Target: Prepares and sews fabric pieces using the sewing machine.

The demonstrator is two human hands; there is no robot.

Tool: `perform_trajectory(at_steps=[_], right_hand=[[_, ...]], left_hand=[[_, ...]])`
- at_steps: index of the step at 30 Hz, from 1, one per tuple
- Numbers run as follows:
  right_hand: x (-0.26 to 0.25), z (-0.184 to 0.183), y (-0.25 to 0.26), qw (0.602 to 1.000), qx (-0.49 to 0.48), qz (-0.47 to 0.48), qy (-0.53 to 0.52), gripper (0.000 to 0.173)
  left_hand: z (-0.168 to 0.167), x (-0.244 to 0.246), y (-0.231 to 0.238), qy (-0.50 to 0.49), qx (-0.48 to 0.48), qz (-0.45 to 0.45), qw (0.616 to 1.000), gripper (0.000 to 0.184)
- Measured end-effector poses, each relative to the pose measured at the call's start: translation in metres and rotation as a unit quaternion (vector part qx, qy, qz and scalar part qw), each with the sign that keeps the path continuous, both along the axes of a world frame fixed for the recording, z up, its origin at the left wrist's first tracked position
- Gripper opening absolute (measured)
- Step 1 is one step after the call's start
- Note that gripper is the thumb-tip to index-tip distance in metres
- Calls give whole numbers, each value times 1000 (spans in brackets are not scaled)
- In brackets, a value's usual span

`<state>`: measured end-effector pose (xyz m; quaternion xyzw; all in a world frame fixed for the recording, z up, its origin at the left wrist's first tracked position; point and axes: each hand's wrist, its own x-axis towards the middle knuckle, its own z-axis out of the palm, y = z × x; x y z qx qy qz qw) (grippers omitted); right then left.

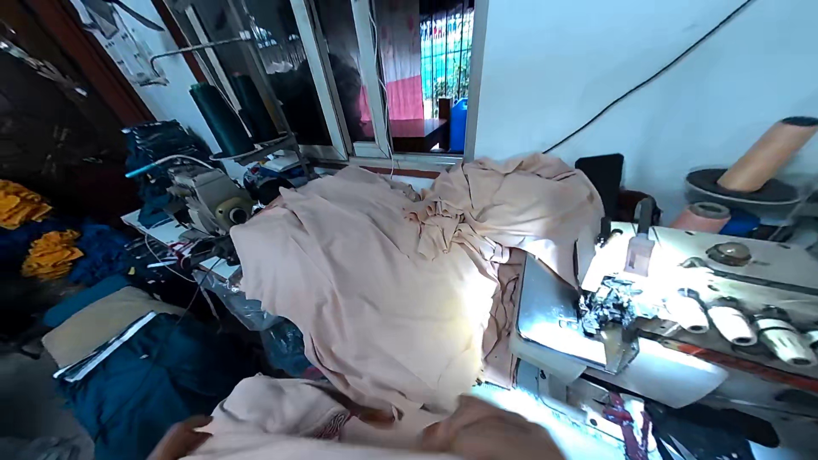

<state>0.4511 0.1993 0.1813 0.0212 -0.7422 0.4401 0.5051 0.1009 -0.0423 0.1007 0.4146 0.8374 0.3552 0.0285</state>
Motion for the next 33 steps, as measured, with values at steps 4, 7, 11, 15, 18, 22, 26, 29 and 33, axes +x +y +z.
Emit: perform_trajectory(at_steps=[4, 7, 11, 15, 18, 22, 26, 29, 33], right_hand=[[18, 24, 39, 987, -14, -157, -24, 24], [-7, 14, 80, 952, -56, -298, -43, 21], [-40, -10, 128, 901, -136, -369, -182, 23], [-60, -38, 147, 883, -199, -349, -242, 31], [-66, -61, 140, 884, -235, -343, -215, 29], [-60, -80, 110, 888, -194, -324, -264, 23], [-59, -94, 107, 876, -150, -413, -197, 24], [-54, -92, 115, 862, -245, -383, -224, 27], [-55, -97, 115, 862, -285, -357, -219, 23]], left_hand=[[74, -40, 57, 29, 229, -81, 970, 27], [136, -49, 151, 98, 237, -34, 966, 25], [171, -43, 280, 167, 127, -35, 977, 50], [118, 64, 350, 116, 35, -330, 936, 69], [64, 112, 377, -19, -39, -502, 864, 29], [48, 114, 389, -140, -25, -468, 872, 22], [34, 117, 415, -132, 40, -418, 898, 18], [31, 125, 435, -95, -39, -411, 906, 16], [30, 130, 446, -90, -117, -375, 915, 13]])
